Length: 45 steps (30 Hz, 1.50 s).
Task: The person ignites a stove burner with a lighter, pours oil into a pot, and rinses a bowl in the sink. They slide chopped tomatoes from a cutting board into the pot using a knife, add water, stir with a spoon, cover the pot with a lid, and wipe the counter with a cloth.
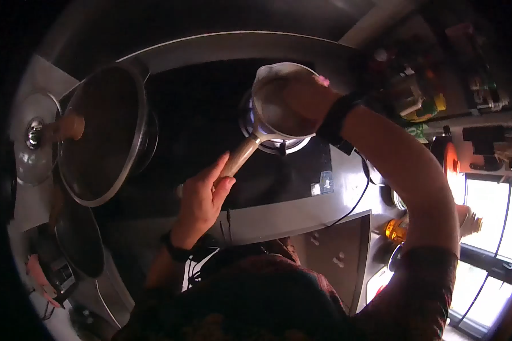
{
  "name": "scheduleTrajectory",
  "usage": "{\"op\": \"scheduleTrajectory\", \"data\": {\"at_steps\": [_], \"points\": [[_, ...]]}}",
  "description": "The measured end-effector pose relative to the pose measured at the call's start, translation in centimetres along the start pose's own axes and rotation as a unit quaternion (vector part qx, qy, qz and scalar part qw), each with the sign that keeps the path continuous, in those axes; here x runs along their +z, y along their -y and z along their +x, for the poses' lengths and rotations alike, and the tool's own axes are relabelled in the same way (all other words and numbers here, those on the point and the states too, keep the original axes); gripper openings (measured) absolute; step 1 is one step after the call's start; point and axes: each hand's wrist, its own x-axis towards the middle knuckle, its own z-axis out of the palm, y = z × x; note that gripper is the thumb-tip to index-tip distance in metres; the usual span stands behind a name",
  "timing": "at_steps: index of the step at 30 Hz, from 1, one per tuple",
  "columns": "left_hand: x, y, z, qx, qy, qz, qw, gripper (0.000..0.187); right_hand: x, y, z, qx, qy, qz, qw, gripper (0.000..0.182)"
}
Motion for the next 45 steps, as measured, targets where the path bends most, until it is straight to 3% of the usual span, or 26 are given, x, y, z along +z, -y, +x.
{"op": "scheduleTrajectory", "data": {"at_steps": [3, 4, 5, 6, 8, 10, 11, 12, 13, 14, 15, 16, 18, 20, 21, 25, 26, 28, 30, 34, 35, 38, 45], "points": [[-0.4, -0.7, -0.1, -0.037, 0.019, -0.005, 0.999, 0.045, -3.1, -3.6, -3.0, -0.058, -0.036, 0.194, 0.979, 0.012], [-0.3, -0.5, -0.2, -0.044, 0.019, -0.012, 0.999, 0.044, -3.1, -3.5, -4.9, 0.021, -0.118, 0.388, 0.914, 0.013], [-0.1, -0.4, -0.1, -0.05, 0.02, -0.022, 0.998, 0.043, -3.2, -2.8, -7.7, 0.104, -0.197, 0.558, 0.8, 0.016], [-0.2, -0.4, -0.1, -0.053, 0.02, -0.003, 0.998, 0.043, -3.4, -2.0, -10.9, 0.185, -0.272, 0.693, 0.642, 0.019], [-0.4, -0.5, -0.2, -0.049, 0.034, 0.027, 0.998, 0.042, -3.3, -0.4, -16.8, 0.353, -0.22, 0.601, 0.683, 0.022], [-0.1, -0.9, -0.3, -0.033, 0.035, 0.003, 0.999, 0.042, 0.8, 3.3, -21.5, 0.442, -0.203, 0.703, 0.52, 0.022], [-0.2, -1.6, -0.1, -0.102, 0.06, -0.001, 0.993, 0.043, 2.1, 4.7, -23.1, 0.476, -0.173, 0.672, 0.541, 0.022], [-0.4, -2.2, 0.1, -0.168, 0.085, 0.0, 0.982, 0.045, 4.9, 6.5, -23.9, 0.472, -0.183, 0.706, 0.495, 0.022], [-0.4, -2.5, 0.1, -0.159, 0.087, -0.008, 0.983, 0.047, 7.6, 8.4, -24.8, 0.47, -0.193, 0.737, 0.447, 0.022], [-0.3, -2.4, 0.2, -0.154, 0.085, -0.014, 0.984, 0.049, 10.9, 10.4, -24.7, 0.485, -0.249, 0.648, 0.532, 0.026], [-0.3, -1.7, 0.0, -0.115, 0.075, 0.018, 0.99, 0.05, 9.9, 11.7, -25.4, 0.515, -0.165, 0.626, 0.562, 0.059], [-0.4, -1.1, 0.0, -0.075, 0.059, 0.053, 0.994, 0.051, 12.8, 14.1, -25.9, 0.465, -0.176, 0.645, 0.58, 0.074], [-0.7, -1.4, 0.1, 0.032, 0.026, 0.189, 0.981, 0.049, 12.6, 17.2, -27.1, 0.475, -0.209, 0.595, 0.613, 0.072], [-0.6, -3.6, -0.2, 0.082, -0.025, 0.238, 0.967, 0.045, 10.8, 19.3, -29.8, 0.497, -0.252, 0.584, 0.59, 0.067], [-0.2, -5.2, -0.2, 0.105, -0.038, 0.249, 0.962, 0.044, 10.3, 20.6, -31.0, 0.527, -0.311, 0.533, 0.584, 0.046], [4.5, -11.8, -1.4, 0.161, -0.009, 0.139, 0.977, 0.04, 10.3, 25.1, -39.9, 0.572, -0.359, 0.55, 0.492, 0.013], [7.0, -13.5, -2.0, 0.161, 0.022, 0.023, 0.987, 0.039, 9.6, 25.9, -42.4, 0.606, -0.366, 0.528, 0.469, 0.009], [10.4, -16.9, -3.2, 0.207, 0.118, 0.104, 0.966, 0.04, 10.3, 28.0, -47.5, 0.665, -0.348, 0.508, 0.422, 0.014], [15.3, -19.0, -5.5, 0.157, 0.222, -0.025, 0.962, 0.045, 11.2, 29.6, -52.1, 0.729, -0.338, 0.57, 0.173, 0.025], [23.6, -25.5, -11.9, 0.156, 0.333, -0.113, 0.923, 0.041, 17.1, 31.5, -59.8, 0.779, -0.373, 0.502, 0.036, 0.031], [25.3, -26.5, -13.3, 0.141, 0.36, -0.123, 0.914, 0.041, 18.6, 31.7, -61.3, 0.743, -0.409, 0.529, 0.02, 0.036], [29.0, -28.9, -16.4, 0.078, 0.424, -0.146, 0.89, 0.042, 20.0, 30.5, -63.8, 0.721, -0.389, 0.573, -0.032, 0.045], [33.1, -30.0, -18.2, 0.072, 0.45, -0.117, 0.882, 0.04, 22.7, 31.6, -65.7, 0.663, -0.371, 0.645, -0.077, 0.046]]}}
